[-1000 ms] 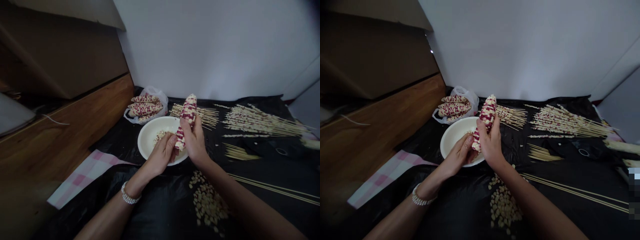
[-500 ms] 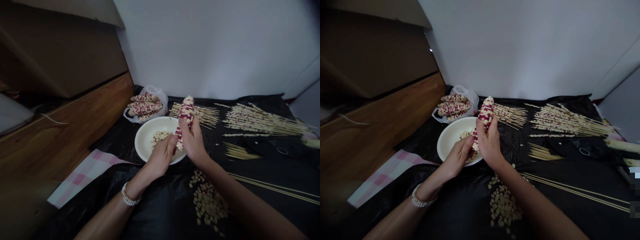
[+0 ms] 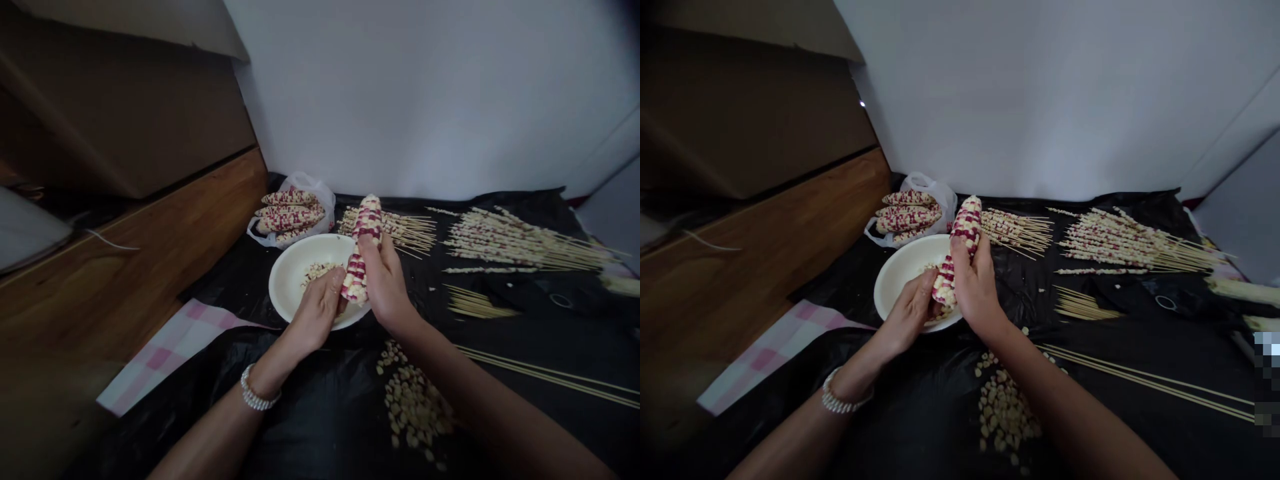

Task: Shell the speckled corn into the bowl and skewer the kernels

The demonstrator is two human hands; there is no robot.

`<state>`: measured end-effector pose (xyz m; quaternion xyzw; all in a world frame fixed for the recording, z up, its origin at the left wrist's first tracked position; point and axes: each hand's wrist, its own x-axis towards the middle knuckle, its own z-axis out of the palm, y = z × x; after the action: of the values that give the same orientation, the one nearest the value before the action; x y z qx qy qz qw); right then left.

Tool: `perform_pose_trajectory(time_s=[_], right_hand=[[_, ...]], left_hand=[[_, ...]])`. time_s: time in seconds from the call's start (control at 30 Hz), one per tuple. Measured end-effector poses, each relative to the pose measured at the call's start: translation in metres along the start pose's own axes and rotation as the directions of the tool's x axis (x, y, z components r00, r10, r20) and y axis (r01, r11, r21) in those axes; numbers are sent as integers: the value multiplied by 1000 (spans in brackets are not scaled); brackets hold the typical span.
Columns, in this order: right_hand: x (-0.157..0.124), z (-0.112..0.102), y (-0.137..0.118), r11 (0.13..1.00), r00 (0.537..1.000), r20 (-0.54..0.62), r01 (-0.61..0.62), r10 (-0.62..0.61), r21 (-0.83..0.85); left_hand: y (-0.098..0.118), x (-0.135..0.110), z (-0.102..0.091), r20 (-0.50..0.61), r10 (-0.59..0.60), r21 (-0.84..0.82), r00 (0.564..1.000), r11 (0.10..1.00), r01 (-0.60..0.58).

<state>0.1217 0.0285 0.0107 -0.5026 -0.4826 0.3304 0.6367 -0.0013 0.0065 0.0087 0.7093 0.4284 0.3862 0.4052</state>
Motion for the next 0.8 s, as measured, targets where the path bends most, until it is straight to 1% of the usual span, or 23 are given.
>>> perform_pose_trajectory(time_s=[0.1, 0.17, 0.27, 0.37, 0.43, 0.5, 0.57, 0.63, 0.7, 0.73, 0.8], right_hand=[[2, -3, -4, 996, 997, -9, 73, -74, -44], [3, -4, -5, 995, 996, -10, 83, -83, -58], [3, -4, -5, 995, 997, -14, 68, -69, -67], [1, -2, -3, 999, 999, -24, 28, -29, -36], [0, 0, -1, 1000, 1000, -11, 5, -5, 11], [0, 0, 1, 998, 1000, 19, -6, 5, 61], [1, 0, 3, 996, 999, 40, -11, 7, 91], [4, -1, 4, 995, 999, 41, -8, 4, 102], [7, -4, 5, 995, 999, 33, 2, -5, 103], [9, -5, 5, 995, 999, 30, 10, -13, 100], [11, -7, 6, 996, 999, 28, 24, -27, 85]], left_hand=[[3, 0, -2, 88, -14, -35, 996, 999, 17], [4, 0, -2, 110, -24, -52, 994, 998, 30], [4, -1, -1, 82, 5, -39, 997, 999, -2], [3, -3, 0, 30, 54, 60, 998, 997, -56], [2, -4, 0, 12, 72, 111, 997, 991, -73], [2, -4, 0, -5, 92, 120, 996, 989, -91], [2, -4, -2, 3, 98, 81, 995, 992, -98], [4, -3, -5, 60, 65, 3, 996, 998, -66], [6, -3, -8, 157, 29, -75, 987, 997, -17], [8, -3, -10, 197, 17, -98, 980, 995, 3], [9, -3, -12, 234, 2, -105, 972, 994, 23]])
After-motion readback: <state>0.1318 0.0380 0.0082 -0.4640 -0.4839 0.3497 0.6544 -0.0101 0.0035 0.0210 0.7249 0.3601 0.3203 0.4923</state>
